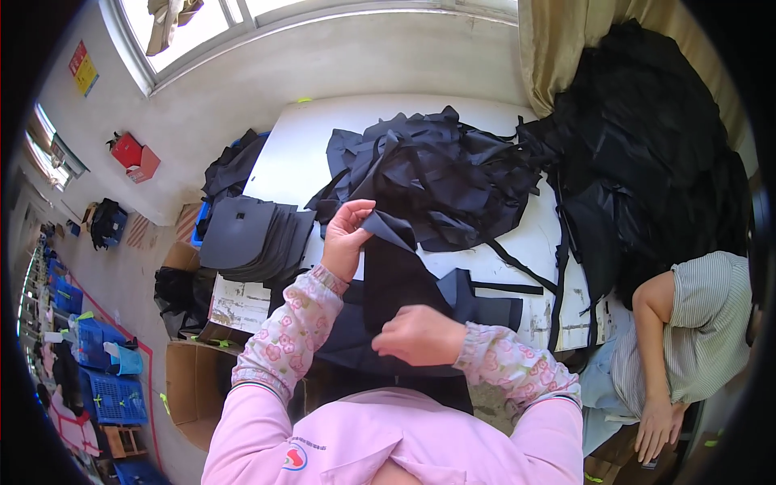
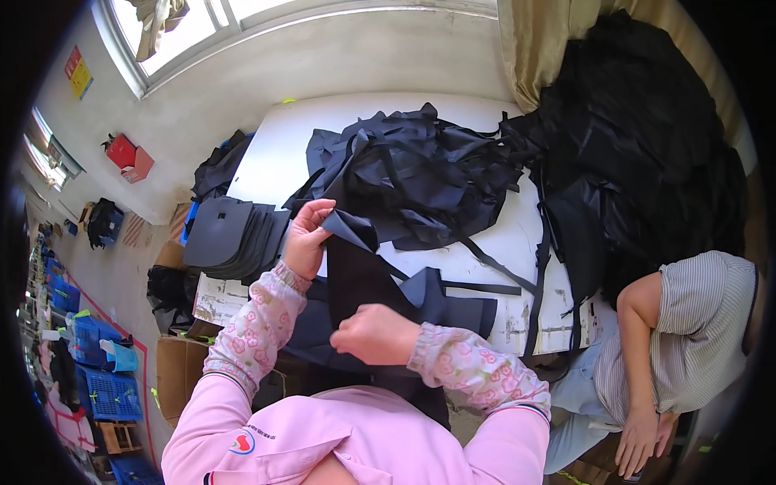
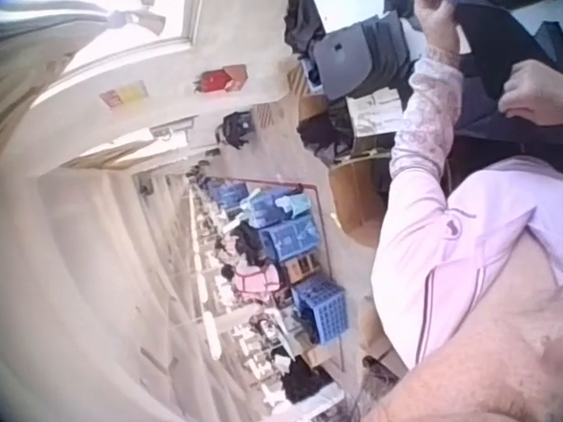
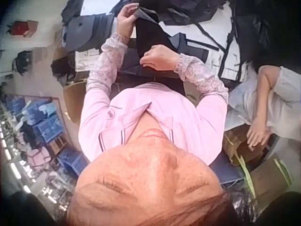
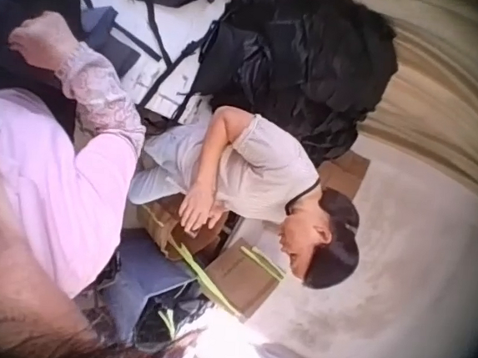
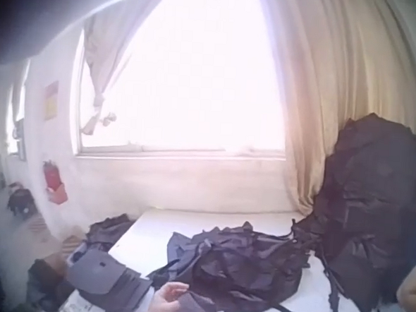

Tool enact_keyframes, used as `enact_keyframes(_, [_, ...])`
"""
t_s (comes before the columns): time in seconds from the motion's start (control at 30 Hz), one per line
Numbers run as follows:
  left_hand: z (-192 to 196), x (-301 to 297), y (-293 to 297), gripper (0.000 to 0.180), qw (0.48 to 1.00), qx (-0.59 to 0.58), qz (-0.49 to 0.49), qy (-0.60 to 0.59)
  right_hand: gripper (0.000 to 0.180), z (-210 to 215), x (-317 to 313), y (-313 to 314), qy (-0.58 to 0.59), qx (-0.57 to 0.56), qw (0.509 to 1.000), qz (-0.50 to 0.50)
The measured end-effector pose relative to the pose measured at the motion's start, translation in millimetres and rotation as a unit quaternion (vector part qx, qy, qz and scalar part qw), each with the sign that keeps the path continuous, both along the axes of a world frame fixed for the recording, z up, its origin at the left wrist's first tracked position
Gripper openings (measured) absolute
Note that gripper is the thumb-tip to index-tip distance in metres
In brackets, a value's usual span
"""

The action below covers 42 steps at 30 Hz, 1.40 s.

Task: Sorting and inspecting black fabric components on a workbench in a factory setting.

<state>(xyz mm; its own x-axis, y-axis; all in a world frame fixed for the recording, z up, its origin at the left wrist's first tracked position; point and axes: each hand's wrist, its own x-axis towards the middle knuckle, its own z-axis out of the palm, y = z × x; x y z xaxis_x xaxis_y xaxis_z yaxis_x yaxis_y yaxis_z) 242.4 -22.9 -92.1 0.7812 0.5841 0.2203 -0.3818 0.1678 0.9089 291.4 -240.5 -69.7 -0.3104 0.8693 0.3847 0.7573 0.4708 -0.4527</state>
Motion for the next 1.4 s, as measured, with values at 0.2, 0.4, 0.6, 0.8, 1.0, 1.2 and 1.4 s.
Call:
enact_keyframes(0.2, [93.3, -33.9, -35.9, 0.052, 0.831, 0.533, 0.153, -0.035, 0.056, 121.1, 44.3, 7.0, 0.060, 0.216, 0.942, -0.249])
enact_keyframes(0.4, [100.5, -44.2, -55.9, 0.060, 0.821, 0.532, 0.133, -0.158, 0.055, 129.5, 56.8, 21.7, 0.110, 0.152, 0.954, -0.236])
enact_keyframes(0.6, [93.9, -48.8, -39.5, 0.092, 0.977, 0.143, -0.131, -0.085, 0.036, 133.9, 44.6, 10.6, 0.415, 0.121, 0.893, -0.124])
enact_keyframes(0.8, [106.2, -44.1, -53.4, 0.049, 0.986, 0.050, -0.148, -0.056, 0.042, 116.8, 46.6, 2.7, 0.472, 0.056, 0.870, -0.131])
enact_keyframes(1.0, [111.1, -41.7, -50.2, 0.030, 0.991, 0.124, -0.027, -0.051, 0.051, 169.5, 21.0, -7.8, 0.092, 0.319, 0.903, -0.274])
enact_keyframes(1.2, [114.0, -37.0, -54.3, 0.027, 0.942, 0.320, 0.098, -0.014, 0.026, 202.9, 8.3, -26.0, -0.128, 0.245, 0.945, -0.174])
enact_keyframes(1.4, [110.6, -47.2, -46.5, 0.028, 0.973, 0.189, -0.132, 0.019, 0.010, 248.0, 9.2, -38.1, 0.222, 0.263, 0.917, -0.203])
